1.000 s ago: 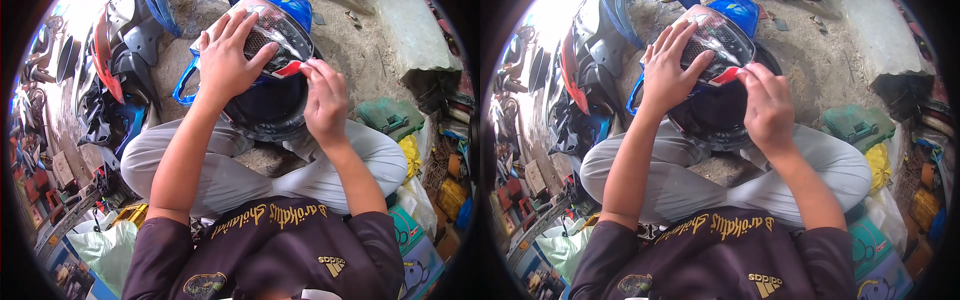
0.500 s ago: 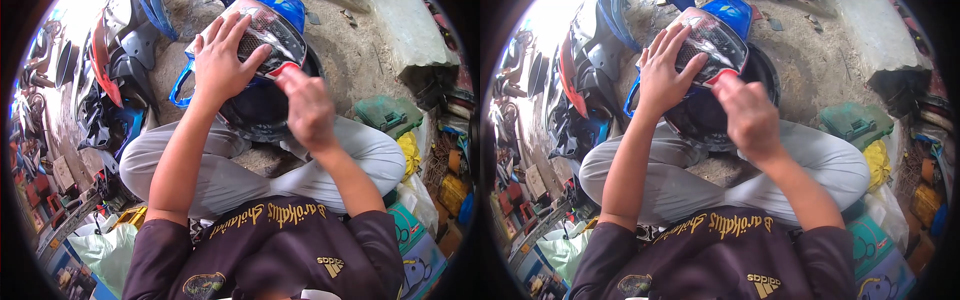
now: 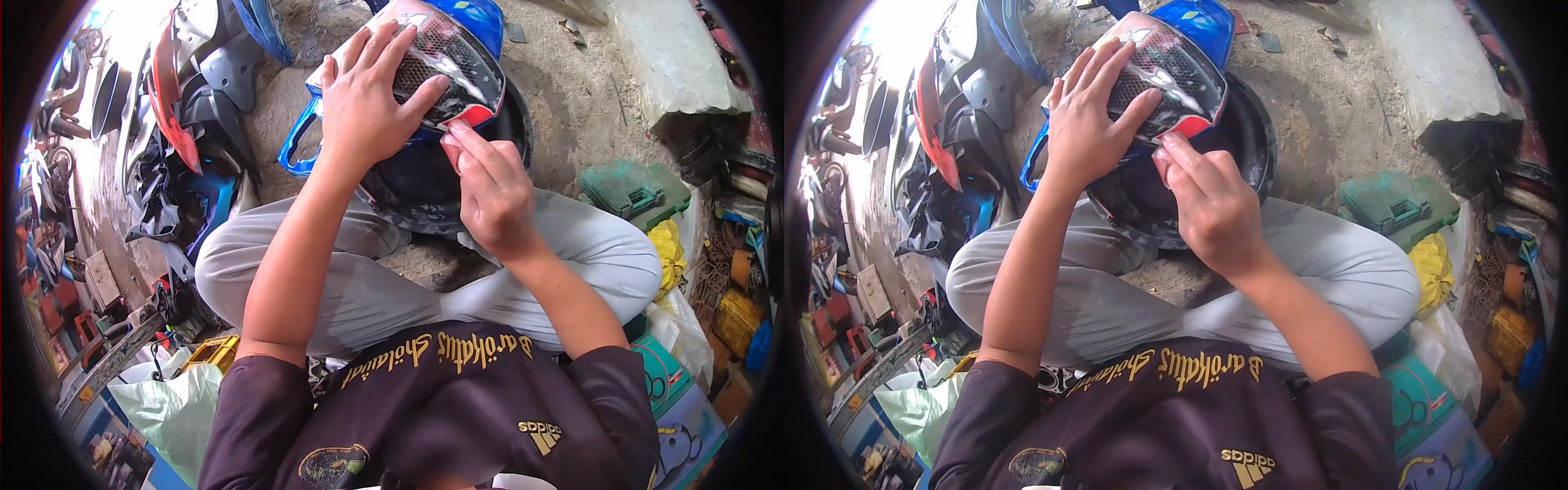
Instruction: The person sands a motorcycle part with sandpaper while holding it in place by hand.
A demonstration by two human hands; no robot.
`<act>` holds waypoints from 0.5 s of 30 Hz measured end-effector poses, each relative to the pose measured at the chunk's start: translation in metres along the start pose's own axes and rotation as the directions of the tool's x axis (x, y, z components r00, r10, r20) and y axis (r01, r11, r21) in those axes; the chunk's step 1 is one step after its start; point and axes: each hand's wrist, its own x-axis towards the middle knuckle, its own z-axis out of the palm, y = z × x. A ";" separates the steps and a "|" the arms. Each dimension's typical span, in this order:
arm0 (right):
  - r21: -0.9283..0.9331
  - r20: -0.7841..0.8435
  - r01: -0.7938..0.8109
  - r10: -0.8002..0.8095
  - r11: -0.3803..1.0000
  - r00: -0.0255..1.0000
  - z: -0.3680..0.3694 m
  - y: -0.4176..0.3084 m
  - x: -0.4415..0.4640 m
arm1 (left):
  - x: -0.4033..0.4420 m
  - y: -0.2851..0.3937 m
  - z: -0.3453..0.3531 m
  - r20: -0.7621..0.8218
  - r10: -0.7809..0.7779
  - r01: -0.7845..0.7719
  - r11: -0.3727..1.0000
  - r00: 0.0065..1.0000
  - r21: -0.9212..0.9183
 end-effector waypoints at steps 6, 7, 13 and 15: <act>-0.076 -0.043 -0.013 0.010 0.997 0.999 -0.009 0.023 0.010 | -0.002 -0.002 -0.001 0.002 -0.006 0.006 1.000 1.000 -0.006; -0.057 0.008 0.024 -0.023 0.998 1.000 -0.010 0.009 0.007 | -0.001 0.000 -0.001 0.001 -0.001 0.001 1.000 1.000 -0.010; -0.045 -0.067 -0.106 0.103 0.993 0.992 -0.011 0.030 0.013 | -0.001 -0.003 0.003 -0.012 -0.004 0.004 1.000 1.000 -0.010; -0.090 -0.011 -0.022 0.021 0.996 1.000 -0.006 0.016 0.005 | -0.002 -0.002 0.000 -0.004 -0.002 0.002 1.000 1.000 -0.002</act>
